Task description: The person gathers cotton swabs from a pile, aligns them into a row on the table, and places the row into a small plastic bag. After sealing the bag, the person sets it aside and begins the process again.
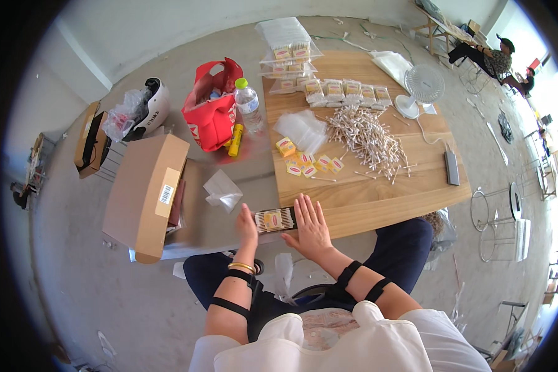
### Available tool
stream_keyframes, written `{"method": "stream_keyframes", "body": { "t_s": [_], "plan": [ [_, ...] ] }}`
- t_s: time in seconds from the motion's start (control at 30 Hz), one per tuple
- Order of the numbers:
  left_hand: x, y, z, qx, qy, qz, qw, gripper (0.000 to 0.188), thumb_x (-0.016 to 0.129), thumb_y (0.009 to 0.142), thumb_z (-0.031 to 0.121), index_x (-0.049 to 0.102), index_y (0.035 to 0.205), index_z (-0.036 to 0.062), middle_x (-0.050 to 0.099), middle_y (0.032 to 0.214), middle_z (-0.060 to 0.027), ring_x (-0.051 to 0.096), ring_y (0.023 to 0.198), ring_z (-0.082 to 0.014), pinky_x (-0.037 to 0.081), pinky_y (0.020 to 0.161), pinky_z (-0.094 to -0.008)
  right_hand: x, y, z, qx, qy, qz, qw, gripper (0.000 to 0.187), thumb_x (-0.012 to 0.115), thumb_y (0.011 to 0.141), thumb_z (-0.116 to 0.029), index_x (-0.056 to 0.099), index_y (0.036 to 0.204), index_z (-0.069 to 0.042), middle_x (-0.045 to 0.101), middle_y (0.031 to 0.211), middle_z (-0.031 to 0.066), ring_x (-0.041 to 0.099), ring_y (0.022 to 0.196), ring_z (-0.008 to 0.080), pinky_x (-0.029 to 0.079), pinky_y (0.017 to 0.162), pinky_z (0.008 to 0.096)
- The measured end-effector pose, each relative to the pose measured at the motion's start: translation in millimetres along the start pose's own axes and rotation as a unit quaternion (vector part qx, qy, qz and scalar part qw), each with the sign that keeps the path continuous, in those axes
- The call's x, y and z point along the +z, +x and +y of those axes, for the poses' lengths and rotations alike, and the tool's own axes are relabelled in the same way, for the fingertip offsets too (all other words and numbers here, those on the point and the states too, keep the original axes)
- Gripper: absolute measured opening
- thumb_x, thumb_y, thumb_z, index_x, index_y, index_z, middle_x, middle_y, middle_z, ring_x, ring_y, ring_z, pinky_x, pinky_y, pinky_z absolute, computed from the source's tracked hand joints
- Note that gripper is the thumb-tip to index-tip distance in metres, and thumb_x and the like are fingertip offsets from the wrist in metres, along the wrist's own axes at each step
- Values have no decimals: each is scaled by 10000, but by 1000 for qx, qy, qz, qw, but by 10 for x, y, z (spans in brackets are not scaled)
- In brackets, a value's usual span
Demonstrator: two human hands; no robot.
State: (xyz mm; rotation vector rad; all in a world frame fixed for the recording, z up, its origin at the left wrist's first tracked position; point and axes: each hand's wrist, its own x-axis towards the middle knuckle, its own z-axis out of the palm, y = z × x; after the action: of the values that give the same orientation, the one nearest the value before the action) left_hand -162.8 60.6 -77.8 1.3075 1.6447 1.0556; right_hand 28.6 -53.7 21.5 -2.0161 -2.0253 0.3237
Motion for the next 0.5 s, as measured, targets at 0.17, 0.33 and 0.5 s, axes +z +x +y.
{"method": "stream_keyframes", "body": {
  "t_s": [0.17, 0.33, 0.5],
  "plan": [
    [102, -172, 298, 42, 53, -76, 995, 569, 511, 1063, 445, 569, 755, -30, 546, 631, -138, 460, 581, -223, 419, 596, -408, 44, -27, 115, 0, -53, -14, 998, 1015, 542, 935, -628, 195, 1575, 79, 180, 1666, 238, 115, 1571, 340, 66, 1275, 486],
    [152, -197, 384, 84, 59, -54, 993, 536, 533, 1056, 414, 570, 757, -29, 570, 648, -172, 489, 590, -288, 439, 619, -428, 138, 41, -143, -10, -48, -20, 999, 1006, 519, 935, -645, 238, 1563, 88, 195, 1662, 242, 117, 1570, 348, 96, 1273, 477],
    [34, -130, 292, 136, 49, -54, 988, 478, 524, 1063, 392, 581, 820, -16, 605, 709, -182, 573, 648, -328, 468, 659, -434, 51, 102, 96, -36, 2, 52, 998, 870, 607, 936, -535, 338, 1526, 46, 317, 1597, 233, 263, 1500, 397, 220, 1231, 488]
  ]
}}
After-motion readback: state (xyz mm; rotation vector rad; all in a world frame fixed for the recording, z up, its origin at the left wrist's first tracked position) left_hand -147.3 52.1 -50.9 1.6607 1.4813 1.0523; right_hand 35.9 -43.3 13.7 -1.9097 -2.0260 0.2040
